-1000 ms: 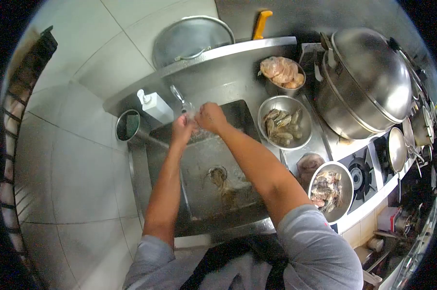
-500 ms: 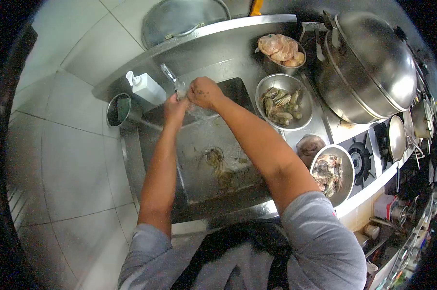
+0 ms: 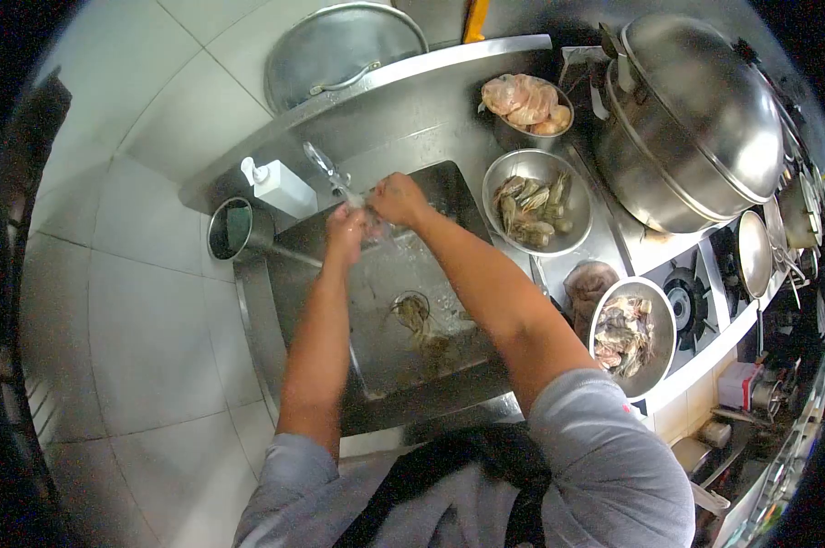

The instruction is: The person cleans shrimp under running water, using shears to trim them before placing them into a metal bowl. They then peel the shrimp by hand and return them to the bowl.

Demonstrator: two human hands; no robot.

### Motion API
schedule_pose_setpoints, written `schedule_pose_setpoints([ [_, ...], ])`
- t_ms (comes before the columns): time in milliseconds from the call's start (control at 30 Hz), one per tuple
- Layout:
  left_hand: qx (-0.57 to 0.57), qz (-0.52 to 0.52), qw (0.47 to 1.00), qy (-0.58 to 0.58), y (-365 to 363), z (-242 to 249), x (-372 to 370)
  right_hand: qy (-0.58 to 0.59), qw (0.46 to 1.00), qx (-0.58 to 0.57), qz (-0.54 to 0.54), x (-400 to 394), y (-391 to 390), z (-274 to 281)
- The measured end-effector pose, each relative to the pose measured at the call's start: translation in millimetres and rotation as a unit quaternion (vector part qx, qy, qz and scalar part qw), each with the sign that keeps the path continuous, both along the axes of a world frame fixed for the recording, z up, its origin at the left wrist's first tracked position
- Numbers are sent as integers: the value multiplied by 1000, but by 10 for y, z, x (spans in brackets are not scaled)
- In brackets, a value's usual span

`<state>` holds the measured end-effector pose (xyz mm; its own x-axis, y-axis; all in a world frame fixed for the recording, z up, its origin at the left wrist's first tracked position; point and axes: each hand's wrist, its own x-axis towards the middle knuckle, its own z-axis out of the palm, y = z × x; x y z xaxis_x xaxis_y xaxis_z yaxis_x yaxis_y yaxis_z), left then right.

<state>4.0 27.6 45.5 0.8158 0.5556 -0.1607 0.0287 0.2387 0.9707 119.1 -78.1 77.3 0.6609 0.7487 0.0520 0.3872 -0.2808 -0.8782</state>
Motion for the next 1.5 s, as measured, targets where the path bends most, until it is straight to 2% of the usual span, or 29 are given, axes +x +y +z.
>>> schedule_pose_setpoints([
  [100, -13, 31, 999, -12, -65, 79, -8, -7, 1000, 7, 10, -25, -16, 34],
  [200, 34, 66, 997, 16, -141, 231, -16, -53, 998, -3, 23, -21, -75, 175],
  [267, 232, 11, 965, 123, -141, 354, -44, -27, 995, -28, 87, -10, -130, 234],
  [300, 228, 10, 965, 126, -193, 471, -57, -23, 995, -31, 88, -12, -120, 190],
  [367, 341, 4, 923, 179, -268, 661, -55, -109, 992, -27, 57, -19, -67, 116],
  [400, 338, 2, 923, 183, -217, 540, -32, -105, 992, -30, 57, -33, -67, 110],
  [467, 222, 7, 968, 119, -144, 360, -1, -123, 992, -10, 26, -59, -82, 118],
  [567, 165, 23, 979, 115, -171, 298, 7, -67, 996, -61, -20, -99, -75, 179],
  [700, 143, 56, 984, 94, -262, 330, 13, -60, 992, -93, -56, -136, -18, 173],
  [767, 85, 72, 992, 66, -286, 317, 13, -39, 986, -138, -82, -151, 3, 167],
  [800, 85, 71, 992, 65, -287, 285, 20, -41, 986, -137, -83, -165, -7, 180],
  [867, 10, 116, 993, 17, -259, 173, 43, -23, 986, -121, -111, -226, -28, 224],
  [900, 13, 116, 993, 14, -246, 111, 58, -26, 986, -117, -112, -219, -6, 183],
  [967, 101, 161, 982, -10, -240, 16, 72, -1, 989, -73, -126, -231, 22, 161],
  [1100, 94, 199, 975, -31, -201, -113, -3, 54, 981, -69, -173, -188, -60, 237],
  [1167, -72, 158, 983, -58, -162, -142, -71, 8, 979, -47, -200, -109, -97, 254],
  [1200, -71, 157, 983, -60, -151, -137, -91, 7, 978, -45, -202, -81, -115, 248],
  [1267, -86, 69, 994, -21, -158, -135, -120, 2, 983, -54, -176, -58, -174, 199],
  [1300, -86, 68, 994, -24, -168, -130, -100, 0, 983, -53, -176, -60, -232, 128],
  [1367, -98, 43, 994, -37, -185, -131, -55, -67, 985, -52, -148, -167, -430, -79],
  [1400, -98, 44, 993, -40, -174, -155, -50, -30, 990, -54, -127, -258, -552, -227],
  [1433, -51, 16, 998, -19, -155, -175, -36, 6, 993, -55, -105, -366, -683, -370],
  [1467, -3, -11, 1000, 2, -145, -175, -31, 10, 992, -103, -76, -509, -821, -480],
  [1500, -3, -10, 1000, 0, -145, -155, -35, 16, 987, -150, -47, -668, -971, -590],
])
